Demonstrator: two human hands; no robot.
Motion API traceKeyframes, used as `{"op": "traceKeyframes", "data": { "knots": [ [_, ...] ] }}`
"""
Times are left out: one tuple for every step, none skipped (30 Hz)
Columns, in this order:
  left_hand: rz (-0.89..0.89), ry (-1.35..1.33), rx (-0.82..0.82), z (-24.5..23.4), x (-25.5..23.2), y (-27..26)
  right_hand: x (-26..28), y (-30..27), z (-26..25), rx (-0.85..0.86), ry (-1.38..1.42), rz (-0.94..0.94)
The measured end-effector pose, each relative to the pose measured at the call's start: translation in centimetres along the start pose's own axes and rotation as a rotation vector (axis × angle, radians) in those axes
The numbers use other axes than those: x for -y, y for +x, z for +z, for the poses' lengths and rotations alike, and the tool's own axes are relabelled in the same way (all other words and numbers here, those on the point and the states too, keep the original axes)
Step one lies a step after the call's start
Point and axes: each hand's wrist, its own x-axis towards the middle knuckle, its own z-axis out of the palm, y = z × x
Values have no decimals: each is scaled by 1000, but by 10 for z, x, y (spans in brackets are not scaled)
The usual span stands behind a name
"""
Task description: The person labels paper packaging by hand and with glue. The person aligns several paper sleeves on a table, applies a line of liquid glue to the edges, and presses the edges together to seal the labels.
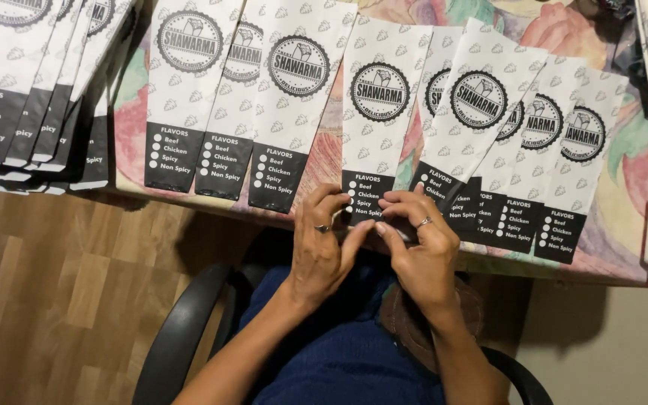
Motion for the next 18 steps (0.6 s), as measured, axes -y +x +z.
{"op": "traceKeyframes", "data": {
  "knots": [
    [-22, -17, -15, 1, -1, -1, 1, -1, -1, 8, 1, 3],
    [-44, -35, -31, 2, -2, -1, 2, -2, -2, 15, 1, 6],
    [-42, -37, -32, 1, -5, 0, 3, -1, -3, 14, -1, 5],
    [-102, -145, -50, -1, -9, 1, 5, -1, -3, 14, 1, 9],
    [-158, -250, -70, -3, -11, 3, 6, 1, -3, 13, 7, 9],
    [-153, -249, -72, -4, -11, 4, 5, 0, -2, 10, 8, 4],
    [-130, -234, -72, -5, -11, 5, 3, -1, -1, 10, -21, -18],
    [-106, -219, -72, -6, -11, 5, 1, -2, 0, 8, -51, -40],
    [-107, -221, -71, -4, -10, 3, 1, -3, 4, 8, -52, -39],
    [-96, -202, -77, -1, -9, 0, 0, -4, 7, -18, -93, -57],
    [-82, -183, -84, 1, -7, -2, -1, -4, 11, -47, -133, -78],
    [-78, -183, -84, 1, -7, 1, -1, -3, 10, -51, -133, -80],
    [-67, -182, -87, 0, -8, 2, 0, -4, 9, -36, -121, -81],
    [-56, -180, -90, -1, -8, 2, 1, -5, 9, -21, -109, -82],
    [-57, -181, -88, -2, -9, 3, 1, -6, 6, -22, -110, -80],
    [-58, -181, -90, -2, -9, 3, 0, -6, 2, 2, -80, -47],
    [-55, -184, -92, -2, -10, 4, 0, -6, -2, 22, -51, -15],
    [-52, -188, -89, -2, -11, 5, 0, -6, -1, 18, -54, -15]
  ]
}}
